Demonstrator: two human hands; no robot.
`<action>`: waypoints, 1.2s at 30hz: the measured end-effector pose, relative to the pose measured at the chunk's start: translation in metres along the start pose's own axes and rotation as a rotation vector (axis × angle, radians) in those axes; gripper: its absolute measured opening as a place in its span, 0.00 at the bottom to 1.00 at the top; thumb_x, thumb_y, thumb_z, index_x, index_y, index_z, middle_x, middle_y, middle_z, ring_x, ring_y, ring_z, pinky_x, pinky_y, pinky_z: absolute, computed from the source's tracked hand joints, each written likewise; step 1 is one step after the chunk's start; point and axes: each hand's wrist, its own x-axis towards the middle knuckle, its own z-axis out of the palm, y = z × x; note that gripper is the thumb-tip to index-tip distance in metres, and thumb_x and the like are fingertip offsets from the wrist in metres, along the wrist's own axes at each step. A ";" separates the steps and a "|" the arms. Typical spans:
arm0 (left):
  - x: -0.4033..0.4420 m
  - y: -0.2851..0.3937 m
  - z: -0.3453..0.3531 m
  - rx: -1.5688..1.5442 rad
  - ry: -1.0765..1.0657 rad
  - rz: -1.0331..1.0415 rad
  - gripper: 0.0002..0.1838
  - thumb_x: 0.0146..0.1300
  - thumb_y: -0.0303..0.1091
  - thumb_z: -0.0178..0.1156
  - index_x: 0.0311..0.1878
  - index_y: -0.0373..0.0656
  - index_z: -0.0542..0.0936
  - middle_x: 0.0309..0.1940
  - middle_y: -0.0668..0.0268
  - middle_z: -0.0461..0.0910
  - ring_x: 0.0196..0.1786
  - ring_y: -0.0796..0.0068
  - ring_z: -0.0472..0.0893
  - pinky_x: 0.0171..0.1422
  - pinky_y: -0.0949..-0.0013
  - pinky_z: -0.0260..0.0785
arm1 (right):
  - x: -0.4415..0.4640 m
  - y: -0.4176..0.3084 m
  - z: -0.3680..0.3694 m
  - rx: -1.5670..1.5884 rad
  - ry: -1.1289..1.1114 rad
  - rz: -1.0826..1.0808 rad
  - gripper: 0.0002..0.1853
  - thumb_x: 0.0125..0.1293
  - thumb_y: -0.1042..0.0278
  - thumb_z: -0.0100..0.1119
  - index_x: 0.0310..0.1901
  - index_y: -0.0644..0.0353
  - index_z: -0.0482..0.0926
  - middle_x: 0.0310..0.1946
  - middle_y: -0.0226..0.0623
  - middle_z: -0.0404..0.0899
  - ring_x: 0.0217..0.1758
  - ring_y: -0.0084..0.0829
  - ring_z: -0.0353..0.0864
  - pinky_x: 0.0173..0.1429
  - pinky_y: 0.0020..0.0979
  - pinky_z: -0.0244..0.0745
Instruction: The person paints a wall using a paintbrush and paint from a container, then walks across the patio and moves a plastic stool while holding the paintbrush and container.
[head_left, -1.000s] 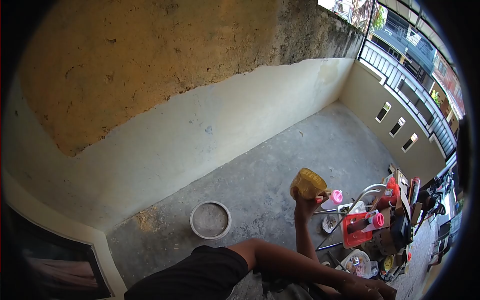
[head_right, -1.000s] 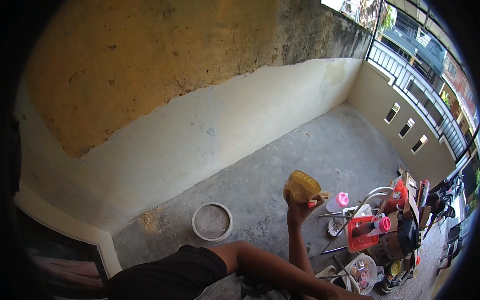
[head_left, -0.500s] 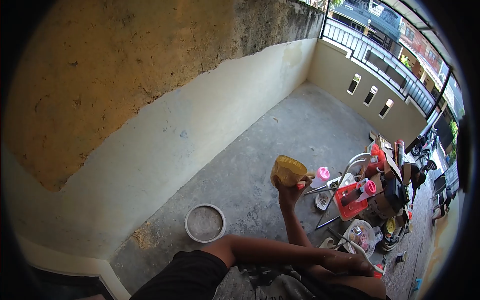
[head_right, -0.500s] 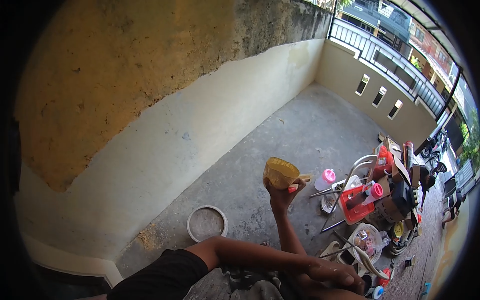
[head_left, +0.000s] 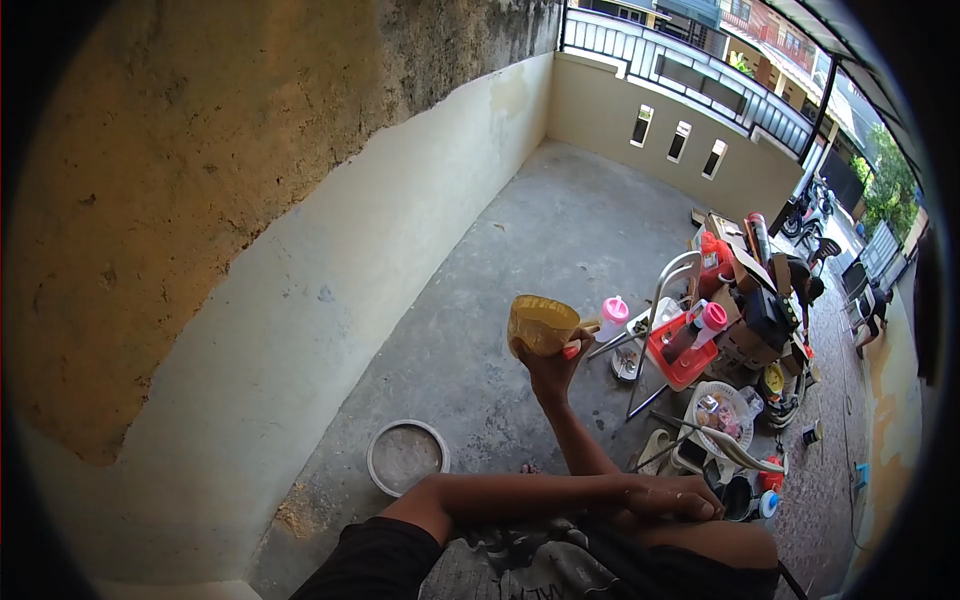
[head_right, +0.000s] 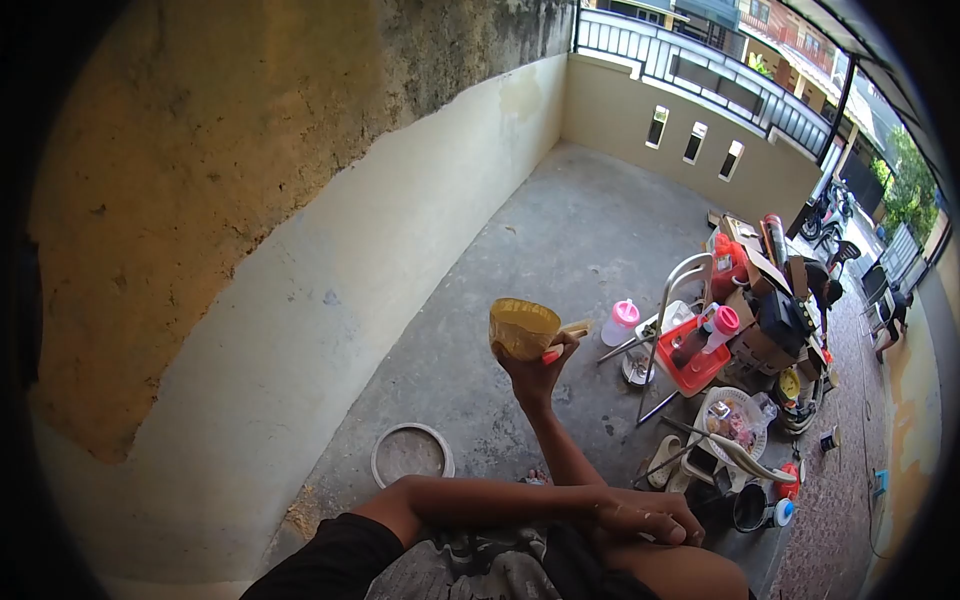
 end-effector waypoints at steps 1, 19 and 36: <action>-0.001 -0.003 -0.002 0.041 -0.033 -0.081 0.32 0.68 0.63 0.37 0.39 0.37 0.70 0.34 0.64 0.68 0.39 0.75 0.68 0.43 0.68 0.60 | 0.000 -0.004 -0.001 -0.002 0.006 0.008 0.44 0.43 0.70 0.82 0.49 0.53 0.51 0.49 0.36 0.57 0.54 0.28 0.64 0.58 0.30 0.70; -0.106 -0.035 0.023 -0.043 0.346 -0.667 0.24 0.70 0.50 0.47 0.23 0.41 0.66 0.20 0.73 0.63 0.25 0.81 0.61 0.30 0.73 0.53 | -0.039 -0.072 -0.218 -0.283 0.289 -0.215 0.49 0.39 0.63 0.85 0.52 0.54 0.51 0.52 0.37 0.57 0.57 0.28 0.66 0.59 0.34 0.68; -0.210 -0.414 -0.047 0.154 0.610 -1.783 0.20 0.66 0.48 0.53 0.48 0.40 0.77 0.30 0.59 0.78 0.30 0.66 0.78 0.31 0.58 0.73 | -0.153 -0.144 -0.673 -0.728 0.913 -0.009 0.50 0.38 0.59 0.85 0.55 0.57 0.54 0.53 0.35 0.56 0.56 0.29 0.65 0.61 0.37 0.68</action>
